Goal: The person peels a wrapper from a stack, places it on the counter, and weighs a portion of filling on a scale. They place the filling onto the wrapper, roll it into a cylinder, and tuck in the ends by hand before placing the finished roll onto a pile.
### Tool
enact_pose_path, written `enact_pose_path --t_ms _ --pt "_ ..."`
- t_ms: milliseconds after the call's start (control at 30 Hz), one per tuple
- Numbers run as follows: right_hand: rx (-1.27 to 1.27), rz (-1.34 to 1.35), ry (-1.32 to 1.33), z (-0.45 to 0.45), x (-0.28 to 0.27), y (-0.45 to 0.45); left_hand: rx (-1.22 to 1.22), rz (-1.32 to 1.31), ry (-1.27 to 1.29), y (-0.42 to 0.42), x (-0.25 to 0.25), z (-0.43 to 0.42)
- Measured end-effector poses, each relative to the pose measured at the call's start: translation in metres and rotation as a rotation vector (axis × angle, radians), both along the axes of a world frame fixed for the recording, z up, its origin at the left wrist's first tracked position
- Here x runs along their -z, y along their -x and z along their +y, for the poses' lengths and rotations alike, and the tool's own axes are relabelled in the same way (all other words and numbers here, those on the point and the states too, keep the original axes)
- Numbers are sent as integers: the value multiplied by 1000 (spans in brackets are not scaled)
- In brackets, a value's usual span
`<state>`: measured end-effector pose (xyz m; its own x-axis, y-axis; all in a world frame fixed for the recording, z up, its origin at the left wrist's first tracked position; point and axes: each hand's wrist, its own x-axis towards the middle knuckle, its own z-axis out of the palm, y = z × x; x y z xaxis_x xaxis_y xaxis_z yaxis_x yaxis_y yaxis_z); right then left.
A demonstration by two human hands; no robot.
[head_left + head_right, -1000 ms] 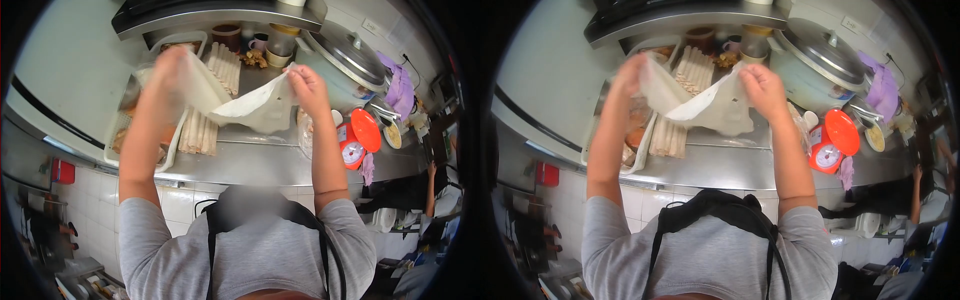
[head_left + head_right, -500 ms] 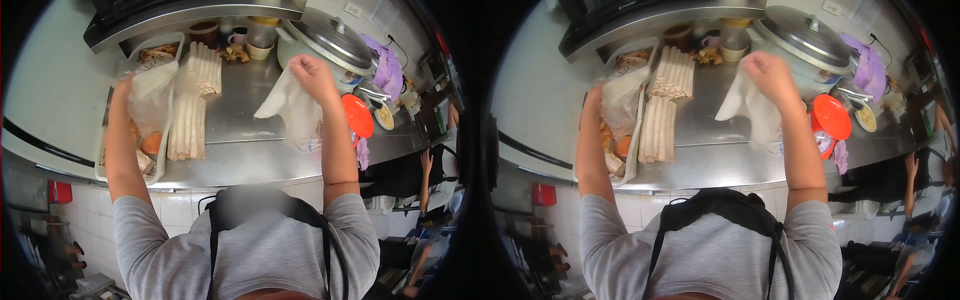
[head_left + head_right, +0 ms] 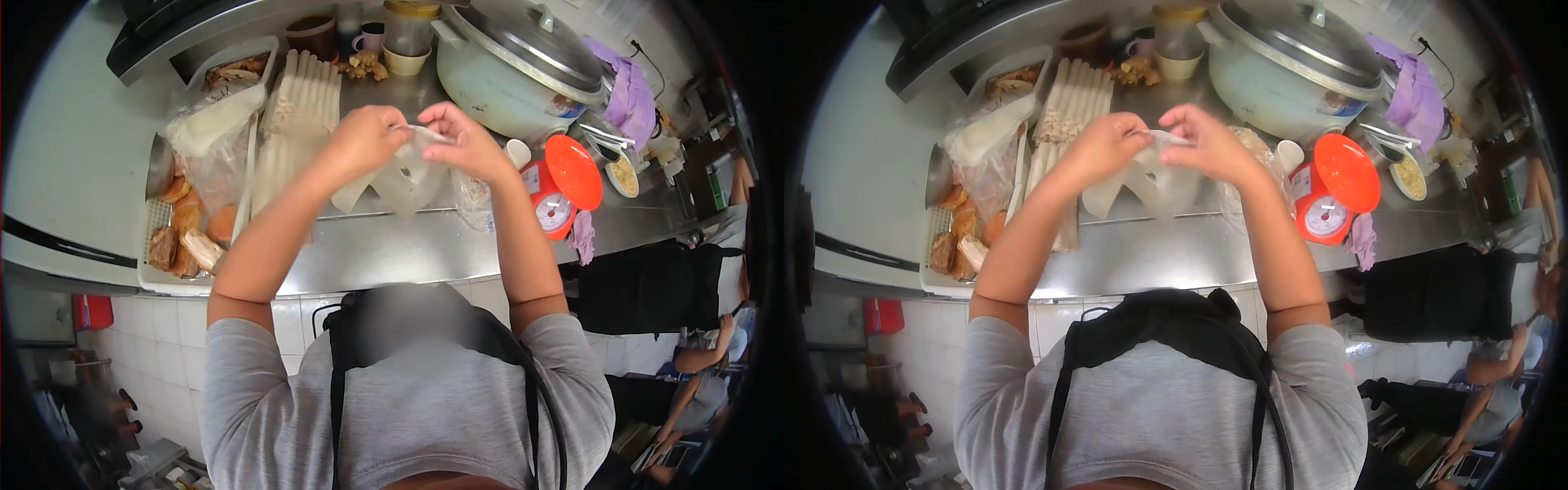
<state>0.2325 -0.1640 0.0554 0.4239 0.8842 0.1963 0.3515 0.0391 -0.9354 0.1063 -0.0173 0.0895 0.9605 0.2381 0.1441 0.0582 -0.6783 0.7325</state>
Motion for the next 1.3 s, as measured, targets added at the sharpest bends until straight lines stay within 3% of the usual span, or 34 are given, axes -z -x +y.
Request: enact_pose_path --t_ms 67,167,267,333,400,467,500,533,633,700,833,867,933,1033,1167,1233,1300 --pt "-101 203 -125 -7 31 11 -8 39 34 1 -8 -3" --pt "-106 264 123 -13 95 19 -37 89 217 1 -10 -8" --pt "-183 430 184 -31 97 10 -124 13 511 16 0 -2" --pt "-198 391 151 -48 69 -10 -225 -33 766 37 6 6" --pt "-100 141 186 -49 42 -36 -193 -21 494 55 63 46" --pt "-16 -284 287 -30 16 -48 -249 -50 471 64 138 64" --pt "-60 -422 263 -16 18 -52 -326 -85 582 69 174 65" --pt "-106 -559 240 1 21 -54 -405 -86 716 72 184 60" --pt "67 -653 236 45 68 -49 -668 -51 1170 75 191 37" --pt "258 -831 106 54 93 -40 -667 -112 1095 79 213 38" --pt "285 -443 210 4 112 -17 -832 -230 1048 81 224 25" --pt "324 -404 239 -16 125 -8 -753 -91 986 89 217 23" --pt "453 -279 557 -50 143 9 -582 168 850 104 202 23" --pt "425 -268 741 -67 162 27 -734 232 686 101 194 6" --pt "402 -323 777 -40 170 27 -667 266 744 91 209 24" --pt "397 -117 669 -23 176 6 -617 264 815 78 210 35" --pt "441 37 522 -13 167 -8 -615 84 850 66 198 43"
